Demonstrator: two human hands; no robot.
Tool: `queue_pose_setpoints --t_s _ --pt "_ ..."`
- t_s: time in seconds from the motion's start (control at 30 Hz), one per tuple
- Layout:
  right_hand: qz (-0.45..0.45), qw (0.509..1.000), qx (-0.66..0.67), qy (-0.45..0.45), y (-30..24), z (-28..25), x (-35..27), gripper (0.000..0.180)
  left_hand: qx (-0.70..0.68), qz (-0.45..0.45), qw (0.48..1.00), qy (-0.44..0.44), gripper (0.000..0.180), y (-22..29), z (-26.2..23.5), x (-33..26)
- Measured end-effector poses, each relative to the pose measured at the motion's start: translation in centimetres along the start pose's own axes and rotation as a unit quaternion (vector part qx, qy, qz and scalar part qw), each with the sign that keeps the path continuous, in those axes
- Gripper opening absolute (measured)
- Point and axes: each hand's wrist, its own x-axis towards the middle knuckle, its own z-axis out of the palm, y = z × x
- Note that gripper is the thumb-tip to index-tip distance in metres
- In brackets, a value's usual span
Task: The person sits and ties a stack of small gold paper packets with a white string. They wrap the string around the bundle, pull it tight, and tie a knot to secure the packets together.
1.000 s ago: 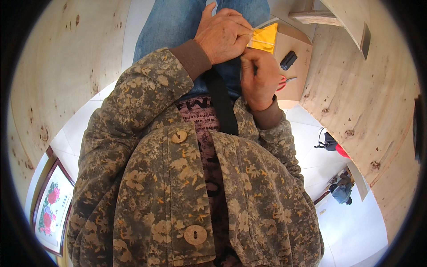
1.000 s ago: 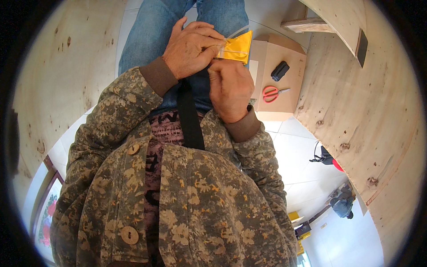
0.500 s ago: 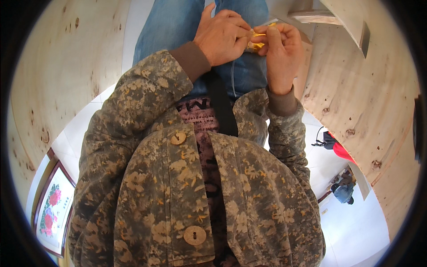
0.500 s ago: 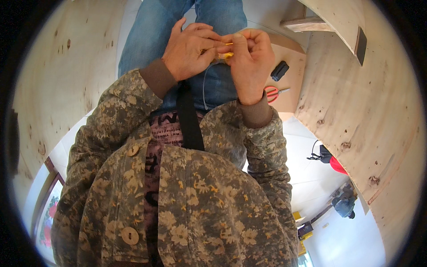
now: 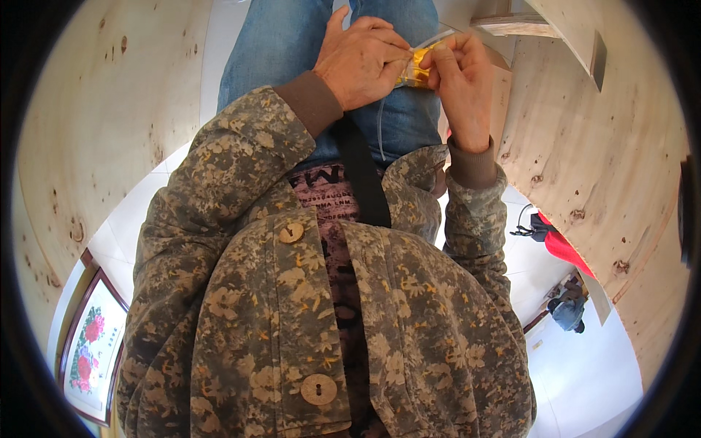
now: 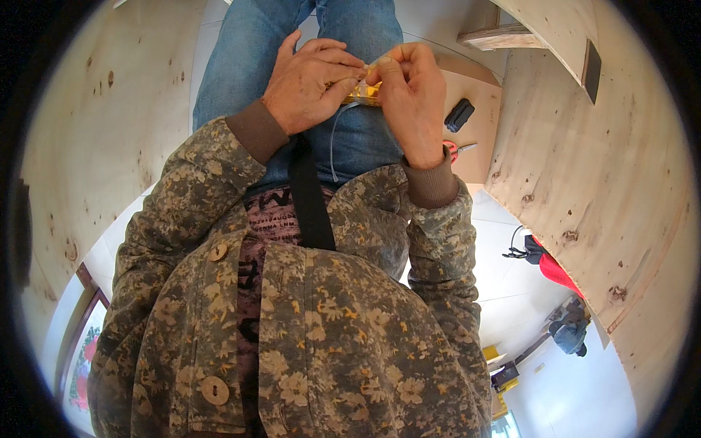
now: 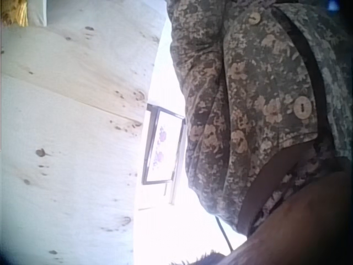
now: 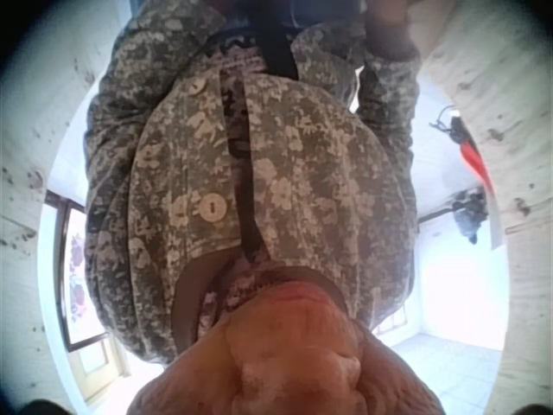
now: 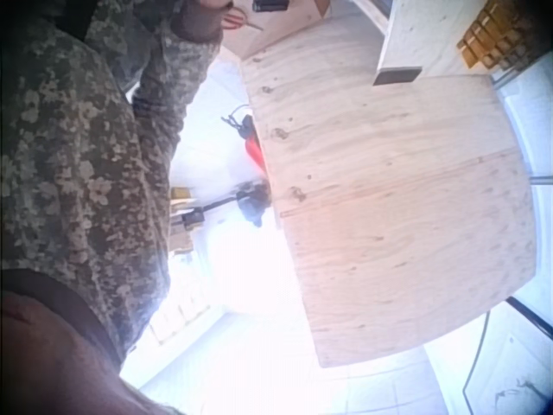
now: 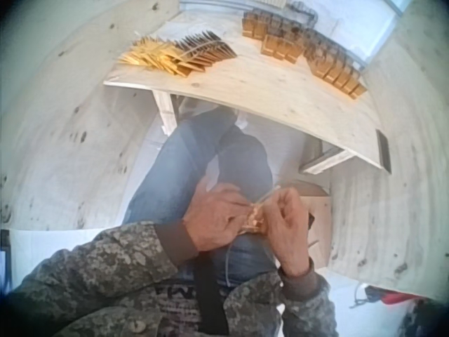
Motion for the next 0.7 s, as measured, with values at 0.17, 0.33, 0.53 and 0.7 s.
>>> queue_pose_setpoints --t_s 0.17,0.33,0.53,0.7 --pt "-0.061 0.997 -0.035 0.044 0.8 0.2 0.3 0.003 0.011 0.014 1.0 0.001 0.025 0.2 -0.2 0.1" --pt "-0.052 0.997 0.008 0.054 1.1 -0.1 0.5 0.003 0.005 -0.006 1.0 -0.011 0.026 0.7 -0.5 0.1" --pt "-0.003 0.997 0.002 0.081 1.1 0.1 0.7 0.003 0.008 0.011 1.0 -0.003 0.024 0.8 -0.6 0.2" --pt "0.01 0.999 0.034 0.025 0.4 -0.4 0.1 0.001 0.004 0.0 1.0 -0.003 0.023 1.0 -0.6 0.0"
